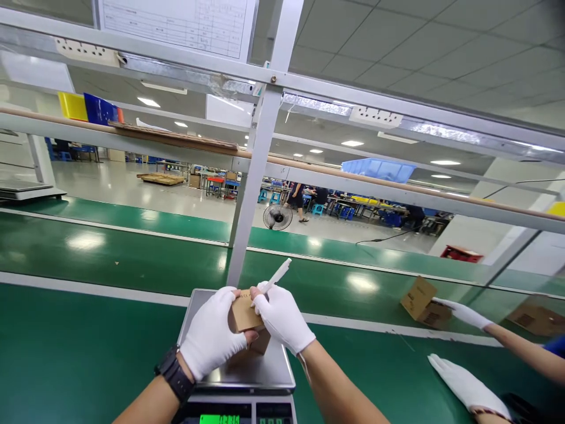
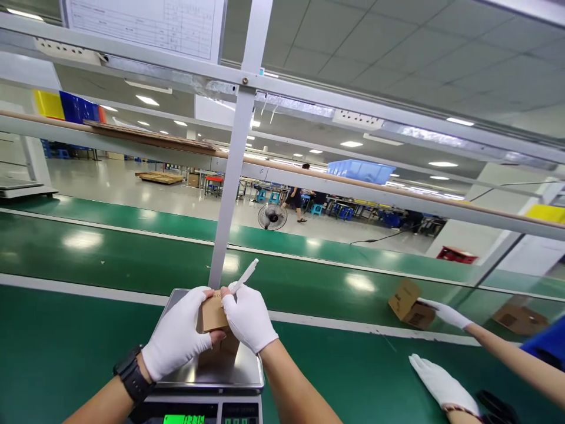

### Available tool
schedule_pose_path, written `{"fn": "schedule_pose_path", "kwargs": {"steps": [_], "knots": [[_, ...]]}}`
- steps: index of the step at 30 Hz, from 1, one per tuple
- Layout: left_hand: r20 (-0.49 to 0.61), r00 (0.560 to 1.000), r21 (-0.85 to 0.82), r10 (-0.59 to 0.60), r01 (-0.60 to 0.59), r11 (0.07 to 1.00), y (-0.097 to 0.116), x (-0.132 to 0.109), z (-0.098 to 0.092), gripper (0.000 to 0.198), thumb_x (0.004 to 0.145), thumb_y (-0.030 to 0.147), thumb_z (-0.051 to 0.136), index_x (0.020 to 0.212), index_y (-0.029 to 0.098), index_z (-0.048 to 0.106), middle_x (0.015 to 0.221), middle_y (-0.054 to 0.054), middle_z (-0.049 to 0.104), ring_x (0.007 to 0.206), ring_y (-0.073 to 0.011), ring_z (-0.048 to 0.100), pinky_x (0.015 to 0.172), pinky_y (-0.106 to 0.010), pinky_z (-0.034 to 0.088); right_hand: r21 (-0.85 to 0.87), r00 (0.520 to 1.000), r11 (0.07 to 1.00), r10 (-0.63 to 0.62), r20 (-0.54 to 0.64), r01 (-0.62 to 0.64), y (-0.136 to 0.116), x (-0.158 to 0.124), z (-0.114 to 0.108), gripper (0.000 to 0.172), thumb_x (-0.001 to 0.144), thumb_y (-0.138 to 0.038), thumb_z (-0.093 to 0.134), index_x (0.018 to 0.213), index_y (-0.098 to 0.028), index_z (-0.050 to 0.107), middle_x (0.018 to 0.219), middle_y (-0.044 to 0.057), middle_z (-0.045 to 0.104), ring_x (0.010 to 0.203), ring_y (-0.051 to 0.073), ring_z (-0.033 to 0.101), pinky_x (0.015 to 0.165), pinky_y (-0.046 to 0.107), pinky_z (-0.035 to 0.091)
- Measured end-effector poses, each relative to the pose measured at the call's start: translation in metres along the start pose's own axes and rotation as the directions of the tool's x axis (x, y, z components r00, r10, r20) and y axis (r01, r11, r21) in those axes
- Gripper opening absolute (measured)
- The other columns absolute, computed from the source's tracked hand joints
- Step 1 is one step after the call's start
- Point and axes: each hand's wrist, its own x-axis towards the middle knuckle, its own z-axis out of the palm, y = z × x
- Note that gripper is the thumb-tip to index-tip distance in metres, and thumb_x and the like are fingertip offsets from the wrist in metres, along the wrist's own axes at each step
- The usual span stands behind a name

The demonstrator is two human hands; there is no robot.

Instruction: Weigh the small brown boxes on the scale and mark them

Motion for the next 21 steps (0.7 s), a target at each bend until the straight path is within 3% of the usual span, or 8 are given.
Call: {"fn": "schedule_pose_path", "kwargs": {"steps": [21], "knots": [[-0.010, 1.000, -0.001, 0.019, -0.019, 1.000, -0.0028, 0.0004, 0.0013, 0.062, 0.062, 0.029, 0.083, 0.118, 0.021, 0.057, 0.122, -0.008, 0.055, 0.111, -0.0291, 0.054, 0.099, -0.041, 0.047, -0.053, 0.996, 0.998, 0.027, -0.081, -0.031, 0.0011, -0.0025, 0.0024, 0.037, 0.093, -0.044, 0.040, 0.066, -0.022, 0.052, 0.069, 0.004, 0.064, 0.065, 0.019, 0.060, 0.060, 0.027, 0.042]]}}
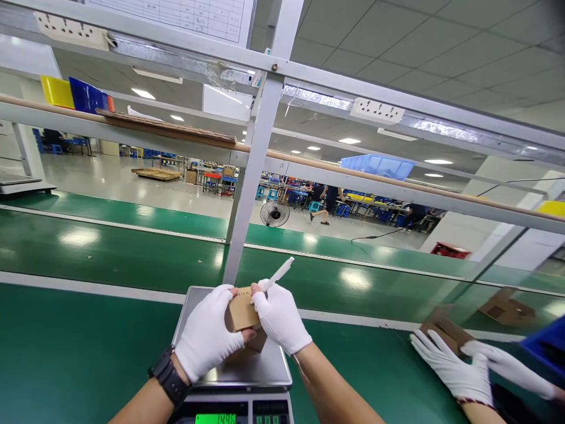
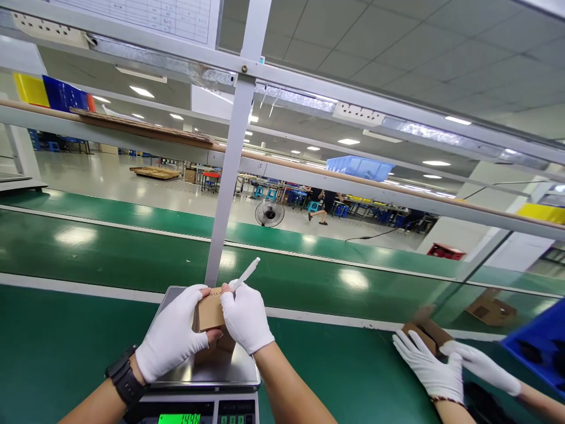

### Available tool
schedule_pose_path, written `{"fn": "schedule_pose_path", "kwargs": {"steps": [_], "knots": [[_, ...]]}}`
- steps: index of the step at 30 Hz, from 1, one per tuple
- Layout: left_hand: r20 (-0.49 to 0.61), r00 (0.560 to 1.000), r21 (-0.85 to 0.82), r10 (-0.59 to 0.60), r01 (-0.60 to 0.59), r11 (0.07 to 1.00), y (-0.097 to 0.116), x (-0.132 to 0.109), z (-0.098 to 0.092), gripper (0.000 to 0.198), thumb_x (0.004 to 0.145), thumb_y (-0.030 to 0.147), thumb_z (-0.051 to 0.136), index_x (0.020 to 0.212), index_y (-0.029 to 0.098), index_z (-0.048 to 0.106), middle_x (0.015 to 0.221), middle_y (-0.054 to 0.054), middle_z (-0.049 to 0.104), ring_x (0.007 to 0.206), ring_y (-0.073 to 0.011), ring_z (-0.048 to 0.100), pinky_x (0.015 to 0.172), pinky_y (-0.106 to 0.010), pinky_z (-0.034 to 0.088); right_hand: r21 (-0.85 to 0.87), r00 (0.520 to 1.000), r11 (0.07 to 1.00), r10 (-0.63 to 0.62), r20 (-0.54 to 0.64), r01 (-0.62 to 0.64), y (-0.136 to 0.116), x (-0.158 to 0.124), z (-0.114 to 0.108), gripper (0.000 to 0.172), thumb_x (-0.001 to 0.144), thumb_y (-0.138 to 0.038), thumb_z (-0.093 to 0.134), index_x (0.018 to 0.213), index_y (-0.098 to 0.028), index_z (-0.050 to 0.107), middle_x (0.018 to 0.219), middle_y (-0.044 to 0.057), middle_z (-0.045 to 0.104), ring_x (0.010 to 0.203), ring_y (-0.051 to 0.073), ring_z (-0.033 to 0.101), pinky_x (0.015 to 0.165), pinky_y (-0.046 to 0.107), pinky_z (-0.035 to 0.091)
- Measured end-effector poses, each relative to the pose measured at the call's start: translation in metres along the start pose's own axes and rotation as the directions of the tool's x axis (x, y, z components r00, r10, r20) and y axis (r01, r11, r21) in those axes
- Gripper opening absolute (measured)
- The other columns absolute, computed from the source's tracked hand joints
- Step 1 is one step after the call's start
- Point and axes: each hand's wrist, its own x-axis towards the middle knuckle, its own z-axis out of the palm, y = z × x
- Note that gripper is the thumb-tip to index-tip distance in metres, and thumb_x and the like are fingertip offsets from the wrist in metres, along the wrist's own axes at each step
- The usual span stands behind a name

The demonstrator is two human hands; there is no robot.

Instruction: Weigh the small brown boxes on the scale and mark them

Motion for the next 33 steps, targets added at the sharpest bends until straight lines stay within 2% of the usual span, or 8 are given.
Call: {"fn": "schedule_pose_path", "kwargs": {"steps": [8, 15, 18, 21, 23, 27, 30, 33], "knots": [[0.014, 0.999, -0.003, -0.046, 0.046, 0.999, 0.006, -0.001, -0.002, 0.062, 0.063, 0.029, 0.081, 0.119, 0.021, 0.056, 0.123, -0.006, 0.055, 0.113, -0.0276, 0.053, 0.101, -0.041, 0.047, 0.023, 1.000, 1.000, -0.010, -0.016, 0.010, 0.002, -0.001, 0.001, 0.036, 0.091, -0.045, 0.039, 0.064, -0.022, 0.049, 0.065, 0.003, 0.061, 0.062, 0.018, 0.058, 0.058, 0.026, 0.040], [0.003, 1.000, 0.058, 0.004, -0.004, 0.998, -0.001, 0.001, 0.002, 0.064, 0.064, 0.031, 0.083, 0.121, 0.022, 0.055, 0.124, -0.007, 0.055, 0.112, -0.0266, 0.053, 0.101, -0.041, 0.048, 0.008, 0.996, 1.000, -0.025, -0.083, 0.026, 0.006, 0.001, 0.004, 0.037, 0.090, -0.047, 0.040, 0.065, -0.022, 0.050, 0.064, 0.003, 0.061, 0.060, 0.019, 0.057, 0.057, 0.027, 0.040], [-0.034, 0.987, 0.265, 0.154, -0.140, 0.954, -0.006, -0.002, 0.007, 0.063, 0.066, 0.041, 0.084, 0.119, 0.018, 0.056, 0.126, -0.011, 0.053, 0.112, -0.0311, 0.052, 0.100, -0.048, 0.048, 0.031, 0.988, 0.998, -0.047, -0.145, 0.053, 0.010, -0.002, 0.002, 0.042, 0.092, -0.052, 0.039, 0.063, -0.023, 0.048, 0.061, 0.002, 0.059, 0.060, 0.019, 0.056, 0.058, 0.027, 0.040], [-0.045, 0.912, 0.549, 0.407, -0.318, 0.773, -0.006, -0.009, 0.010, 0.057, 0.074, 0.055, 0.076, 0.110, 0.014, 0.060, 0.129, -0.016, 0.049, 0.112, -0.0366, 0.050, 0.095, -0.054, 0.048, 0.121, 0.983, 0.991, -0.038, -0.179, 0.060, 0.013, -0.006, 0.000, 0.049, 0.092, -0.062, 0.038, 0.067, -0.022, 0.052, 0.057, 0.000, 0.057, 0.059, 0.019, 0.056, 0.062, 0.028, 0.043], [0.004, 0.874, 0.649, 0.486, -0.372, 0.663, -0.003, -0.012, 0.009, 0.053, 0.080, 0.058, 0.069, 0.107, 0.013, 0.059, 0.128, -0.016, 0.048, 0.107, -0.0347, 0.051, 0.088, -0.052, 0.051, 0.173, 0.981, 0.984, 0.006, -0.192, 0.028, 0.014, -0.009, 0.000, 0.053, 0.089, -0.068, 0.040, 0.078, -0.020, 0.059, 0.059, 0.000, 0.058, 0.059, 0.019, 0.057, 0.063, 0.029, 0.045], [0.112, 0.894, 0.719, 0.433, -0.374, 0.586, 0.007, -0.015, 0.001, 0.050, 0.084, 0.060, 0.062, 0.103, 0.014, 0.056, 0.111, -0.012, 0.052, 0.088, -0.0279, 0.053, 0.069, -0.044, 0.051, 0.233, 0.980, 0.972, 0.069, -0.186, -0.024, 0.016, -0.015, 0.001, 0.062, 0.084, -0.075, 0.042, 0.090, -0.017, 0.064, 0.062, 0.001, 0.060, 0.061, 0.018, 0.057, 0.065, 0.029, 0.047], [0.129, 0.892, 0.745, 0.433, -0.375, 0.552, 0.014, -0.023, 0.000, 0.042, 0.089, 0.046, 0.061, 0.111, 0.012, 0.052, 0.096, -0.008, 0.053, 0.075, -0.0242, 0.051, 0.058, -0.038, 0.047, 0.274, 0.978, 0.959, 0.115, -0.173, -0.064, 0.013, -0.022, 0.005, 0.062, 0.083, -0.076, 0.045, 0.092, -0.017, 0.064, 0.062, 0.000, 0.059, 0.061, 0.018, 0.057, 0.063, 0.028, 0.049], [0.016, 0.920, 0.691, 0.392, -0.294, 0.660, 0.016, -0.034, 0.010, 0.044, 0.082, 0.050, 0.069, 0.106, 0.016, 0.053, 0.095, -0.006, 0.052, 0.074, -0.0242, 0.050, 0.057, -0.040, 0.047, 0.323, 0.977, 0.942, 0.145, -0.156, -0.088, 0.000, -0.034, 0.015, 0.062, 0.082, -0.076, 0.047, 0.095, -0.018, 0.064, 0.063, 0.001, 0.059, 0.062, 0.018, 0.058, 0.060, 0.027, 0.051]]}}
